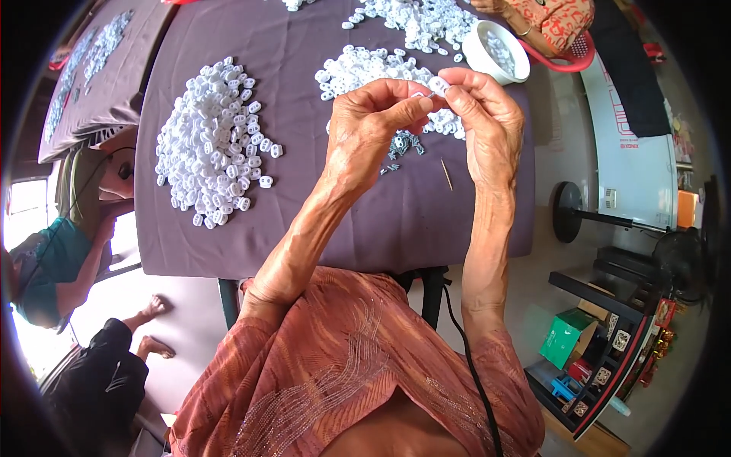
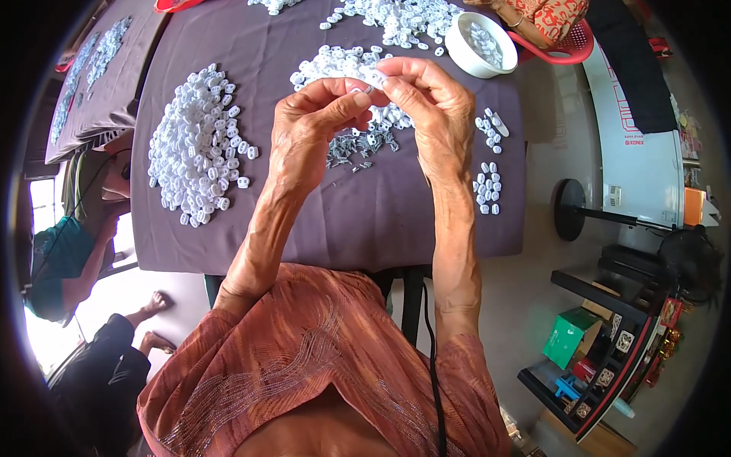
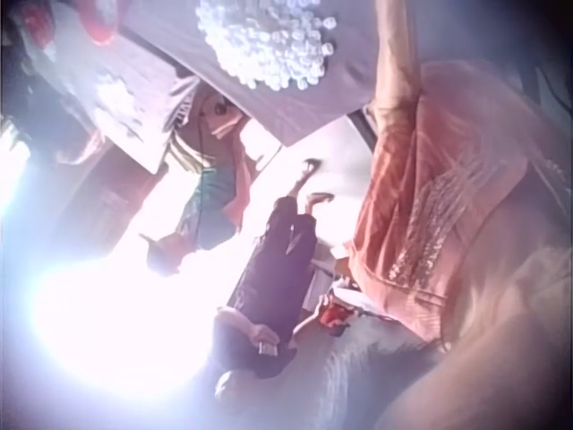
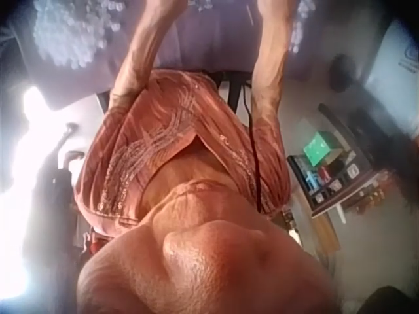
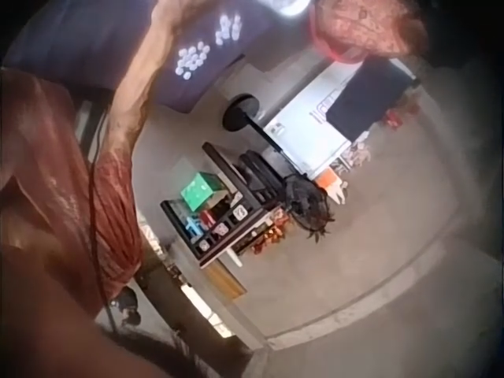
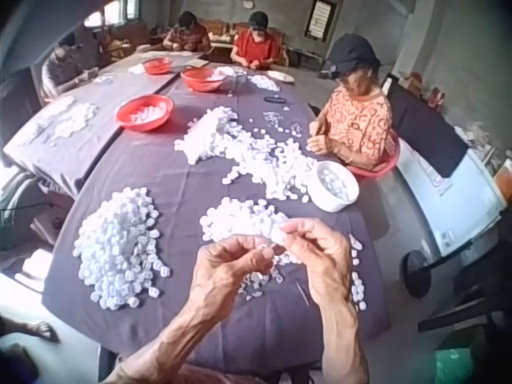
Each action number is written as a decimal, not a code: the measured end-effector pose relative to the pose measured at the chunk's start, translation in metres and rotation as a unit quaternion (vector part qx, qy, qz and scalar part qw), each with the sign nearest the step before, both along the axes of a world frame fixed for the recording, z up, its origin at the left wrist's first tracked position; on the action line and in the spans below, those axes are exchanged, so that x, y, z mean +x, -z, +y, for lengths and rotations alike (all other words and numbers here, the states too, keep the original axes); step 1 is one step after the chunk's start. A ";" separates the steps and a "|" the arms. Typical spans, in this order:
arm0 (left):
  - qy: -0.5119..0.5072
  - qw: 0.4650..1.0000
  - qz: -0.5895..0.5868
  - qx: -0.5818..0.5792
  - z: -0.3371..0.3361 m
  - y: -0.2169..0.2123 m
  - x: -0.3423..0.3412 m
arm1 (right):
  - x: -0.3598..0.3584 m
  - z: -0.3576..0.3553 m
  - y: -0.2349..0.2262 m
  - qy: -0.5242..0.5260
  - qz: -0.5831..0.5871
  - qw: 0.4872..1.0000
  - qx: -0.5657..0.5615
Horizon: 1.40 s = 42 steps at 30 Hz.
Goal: The person assembles plastic cord locks by inserting small pins into plastic toggles by hand.
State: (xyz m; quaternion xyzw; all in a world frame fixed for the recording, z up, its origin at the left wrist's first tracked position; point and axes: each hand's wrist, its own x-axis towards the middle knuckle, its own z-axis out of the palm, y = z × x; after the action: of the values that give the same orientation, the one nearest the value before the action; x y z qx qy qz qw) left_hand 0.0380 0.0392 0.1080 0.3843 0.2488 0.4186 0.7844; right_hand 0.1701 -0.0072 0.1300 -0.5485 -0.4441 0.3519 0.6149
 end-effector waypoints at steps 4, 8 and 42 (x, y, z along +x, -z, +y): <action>-0.006 1.000 0.010 0.009 0.000 0.000 -0.001 | -0.002 -0.001 -0.001 -0.006 -0.017 1.000 -0.010; -0.011 1.000 0.013 0.007 -0.001 -0.001 0.000 | -0.006 -0.002 -0.006 -0.005 -0.024 1.000 -0.010; -0.022 0.999 0.036 0.031 -0.005 0.003 0.002 | -0.011 -0.007 -0.001 0.044 -0.035 0.998 0.020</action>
State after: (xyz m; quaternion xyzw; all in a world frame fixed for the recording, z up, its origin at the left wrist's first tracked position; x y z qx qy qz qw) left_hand 0.0401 0.0344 0.1054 0.4180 0.2718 0.4289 0.7533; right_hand 0.1594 -0.0146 0.1312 -0.5671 -0.4475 0.2960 0.6249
